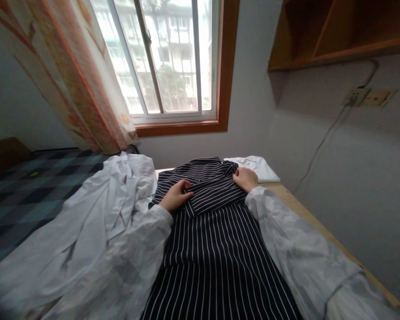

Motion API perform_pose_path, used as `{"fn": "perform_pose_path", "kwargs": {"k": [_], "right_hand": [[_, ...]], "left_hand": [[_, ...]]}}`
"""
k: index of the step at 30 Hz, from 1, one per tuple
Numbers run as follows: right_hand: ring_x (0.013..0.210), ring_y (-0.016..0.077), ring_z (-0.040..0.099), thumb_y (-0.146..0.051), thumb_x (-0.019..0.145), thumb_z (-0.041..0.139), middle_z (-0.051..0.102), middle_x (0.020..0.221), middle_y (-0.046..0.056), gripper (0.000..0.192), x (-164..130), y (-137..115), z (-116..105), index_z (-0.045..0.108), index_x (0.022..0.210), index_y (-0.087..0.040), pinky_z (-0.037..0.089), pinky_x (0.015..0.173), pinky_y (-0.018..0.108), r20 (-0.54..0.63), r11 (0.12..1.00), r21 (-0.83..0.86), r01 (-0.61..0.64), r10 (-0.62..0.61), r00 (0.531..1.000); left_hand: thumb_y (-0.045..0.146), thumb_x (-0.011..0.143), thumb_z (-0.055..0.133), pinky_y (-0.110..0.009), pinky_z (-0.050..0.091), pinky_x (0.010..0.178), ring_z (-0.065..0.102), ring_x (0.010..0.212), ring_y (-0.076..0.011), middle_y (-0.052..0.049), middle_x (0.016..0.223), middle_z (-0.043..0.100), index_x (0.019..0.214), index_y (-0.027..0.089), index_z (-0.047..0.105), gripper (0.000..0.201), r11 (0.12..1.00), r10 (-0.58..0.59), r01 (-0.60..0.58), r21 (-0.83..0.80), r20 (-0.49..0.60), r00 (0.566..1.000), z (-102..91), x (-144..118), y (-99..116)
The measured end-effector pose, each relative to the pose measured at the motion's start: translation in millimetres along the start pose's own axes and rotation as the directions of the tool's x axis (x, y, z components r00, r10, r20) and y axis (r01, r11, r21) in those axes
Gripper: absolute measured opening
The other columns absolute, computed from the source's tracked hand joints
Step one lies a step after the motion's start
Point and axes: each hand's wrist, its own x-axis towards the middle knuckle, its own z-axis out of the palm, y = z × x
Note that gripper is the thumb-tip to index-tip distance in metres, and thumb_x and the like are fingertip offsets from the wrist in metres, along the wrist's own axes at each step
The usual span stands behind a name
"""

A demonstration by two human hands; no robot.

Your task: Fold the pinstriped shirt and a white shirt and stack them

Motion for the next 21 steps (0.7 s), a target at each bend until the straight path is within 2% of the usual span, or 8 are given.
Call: {"fn": "perform_pose_path", "kwargs": {"k": [3,7,11,15,18,21], "right_hand": [[0.099,0.0277,0.076,-0.041,0.103,0.062,0.083,0.106,0.012,0.024,6,8,-3,0.077,0.097,-0.023,0.049,0.079,0.033,-0.039,0.992,0.1,-0.082,0.086,0.995],[0.1,0.028,0.076,-0.056,0.105,0.06,0.083,0.107,0.012,0.036,5,14,-7,0.076,0.099,-0.024,0.049,0.082,0.033,-0.048,0.97,0.196,-0.147,0.159,0.986],[0.098,0.0309,0.076,-0.068,0.103,0.058,0.083,0.103,0.014,0.051,-13,17,-10,0.077,0.09,-0.023,0.049,0.079,0.035,0.045,0.976,0.175,-0.127,0.121,0.992],[0.094,0.0307,0.076,-0.06,0.094,0.073,0.083,0.099,0.011,0.037,-30,22,-10,0.077,0.091,-0.024,0.048,0.074,0.034,0.107,0.989,0.131,-0.068,0.054,0.993],[0.091,0.0286,0.076,-0.054,0.094,0.073,0.082,0.096,0.01,0.031,-33,25,-10,0.076,0.088,-0.024,0.048,0.073,0.033,0.122,0.984,0.168,-0.065,0.045,0.992],[0.092,0.0283,0.076,-0.058,0.096,0.071,0.082,0.096,0.011,0.035,-29,27,-9,0.075,0.088,-0.023,0.05,0.076,0.033,0.067,0.977,0.2,-0.072,0.059,0.996]], "left_hand": [[0.03,0.083,0.083,-0.037,0.053,0.087,0.069,0.093,-0.0239,-0.004,0.101,0.074,0.108,0.021,0.072,0.029,1.0,0.009,-0.009,0.01,-0.003,1.0,0.3,0,1],[0.031,0.086,0.08,-0.034,0.051,0.079,0.066,0.084,-0.0214,-0.003,0.098,0.075,0.108,0.021,0.071,0.025,0.998,-0.001,0.001,0.069,-0.002,1.0,-1.1,-1,1],[0.028,0.09,0.076,-0.036,0.051,0.081,0.069,0.086,-0.0235,-0.006,0.102,0.077,0.109,0.023,0.07,0.021,0.983,-0.035,0.041,0.179,-0.037,0.999,-2.7,-4,2],[0.039,0.092,0.078,-0.039,0.053,0.089,0.074,0.098,-0.0286,-0.009,0.112,0.079,0.112,0.024,0.071,0.025,0.958,-0.075,0.077,0.276,-0.019,0.997,-7.0,-3,7],[0.055,0.094,0.077,-0.039,0.054,0.095,0.073,0.109,-0.0317,-0.013,0.118,0.078,0.11,0.023,0.072,0.036,0.929,-0.058,0.075,0.361,-0.058,0.997,-24.5,1,10],[0.062,0.097,0.071,-0.039,0.052,0.105,0.069,0.125,-0.0358,-0.018,0.129,0.075,0.117,0.019,0.071,0.047,0.863,-0.089,0.179,0.473,-0.208,0.974,-55.7,5,2]]}}
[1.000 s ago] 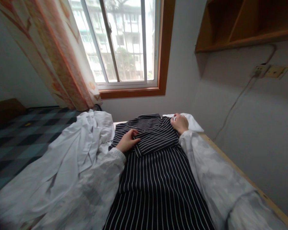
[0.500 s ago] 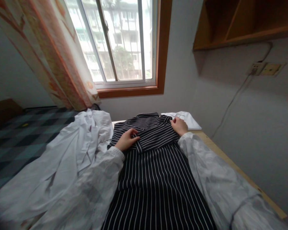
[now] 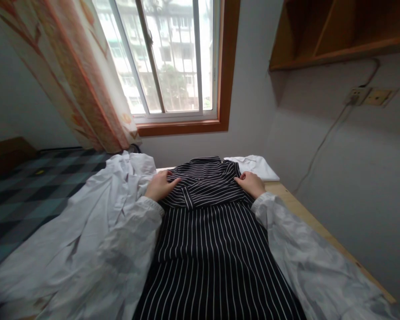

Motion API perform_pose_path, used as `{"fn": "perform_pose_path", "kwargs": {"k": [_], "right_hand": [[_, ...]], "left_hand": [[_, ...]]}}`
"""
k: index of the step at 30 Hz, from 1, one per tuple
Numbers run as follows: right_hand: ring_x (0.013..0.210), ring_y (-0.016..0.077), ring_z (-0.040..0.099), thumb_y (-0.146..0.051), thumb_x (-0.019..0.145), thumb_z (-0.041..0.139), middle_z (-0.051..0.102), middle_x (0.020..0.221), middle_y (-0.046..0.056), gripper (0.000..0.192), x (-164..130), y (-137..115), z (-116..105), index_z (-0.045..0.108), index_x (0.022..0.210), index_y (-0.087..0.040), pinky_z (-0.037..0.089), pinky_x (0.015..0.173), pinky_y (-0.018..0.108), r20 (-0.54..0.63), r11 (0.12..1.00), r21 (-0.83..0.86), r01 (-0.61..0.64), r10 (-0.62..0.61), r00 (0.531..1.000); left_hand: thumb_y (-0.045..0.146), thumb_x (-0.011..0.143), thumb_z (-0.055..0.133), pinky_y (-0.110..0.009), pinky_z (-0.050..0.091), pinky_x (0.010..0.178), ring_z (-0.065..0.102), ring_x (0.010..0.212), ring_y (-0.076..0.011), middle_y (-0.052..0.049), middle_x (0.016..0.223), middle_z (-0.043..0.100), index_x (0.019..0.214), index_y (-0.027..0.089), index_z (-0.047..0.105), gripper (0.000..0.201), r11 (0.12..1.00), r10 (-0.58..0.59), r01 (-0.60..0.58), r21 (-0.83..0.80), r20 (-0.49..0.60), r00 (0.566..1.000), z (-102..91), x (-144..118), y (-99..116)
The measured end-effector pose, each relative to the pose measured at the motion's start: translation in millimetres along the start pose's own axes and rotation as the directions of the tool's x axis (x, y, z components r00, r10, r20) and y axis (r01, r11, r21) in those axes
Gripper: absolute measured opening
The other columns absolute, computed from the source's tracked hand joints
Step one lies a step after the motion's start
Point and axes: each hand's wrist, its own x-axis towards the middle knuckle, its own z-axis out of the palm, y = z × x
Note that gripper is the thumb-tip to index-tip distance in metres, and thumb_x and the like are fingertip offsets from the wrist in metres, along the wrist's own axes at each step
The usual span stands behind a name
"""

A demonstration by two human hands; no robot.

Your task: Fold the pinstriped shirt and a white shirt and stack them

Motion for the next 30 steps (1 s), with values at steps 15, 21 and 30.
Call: {"fn": "perform_pose_path", "kwargs": {"k": [15,21,30], "right_hand": [[0.066,0.0234,0.074,-0.031,0.075,0.085,0.076,0.064,0.007,0.018,54,-3,21,0.075,0.071,-0.016,0.053,0.056,0.027,0.163,0.903,0.406,-0.14,0.08,0.983],[0.085,0.0223,0.077,-0.028,0.082,0.073,0.084,0.09,0.006,0.018,63,-13,23,0.08,0.094,-0.018,0.058,0.071,0.027,0.058,0.872,0.488,0.041,-0.079,0.995],[0.087,0.0232,0.069,-0.035,0.088,0.066,0.077,0.093,0.006,0.013,106,-32,3,0.063,0.086,-0.022,0.053,0.083,0.031,-0.198,0.885,0.437,0.163,-0.082,0.977]], "left_hand": [[0.036,0.063,0.095,-0.036,0.054,0.075,0.077,0.094,-0.0358,-0.009,0.07,0.072,0.07,0.021,0.066,0.033,0.866,-0.414,0.468,-0.177,0.273,0.868,8.6,54,-31],[0.032,0.067,0.087,-0.032,0.056,0.07,0.076,0.085,-0.0289,-0.008,0.077,0.077,0.074,0.02,0.069,0.023,0.83,-0.371,0.474,-0.293,0.344,0.863,11.7,62,-36],[0.031,0.082,0.076,-0.031,0.055,0.083,0.072,0.1,-0.0248,-0.008,0.1,0.075,0.104,0.017,0.065,0.028,0.846,-0.36,0.381,-0.373,0.127,0.924,11.4,98,-36]]}}
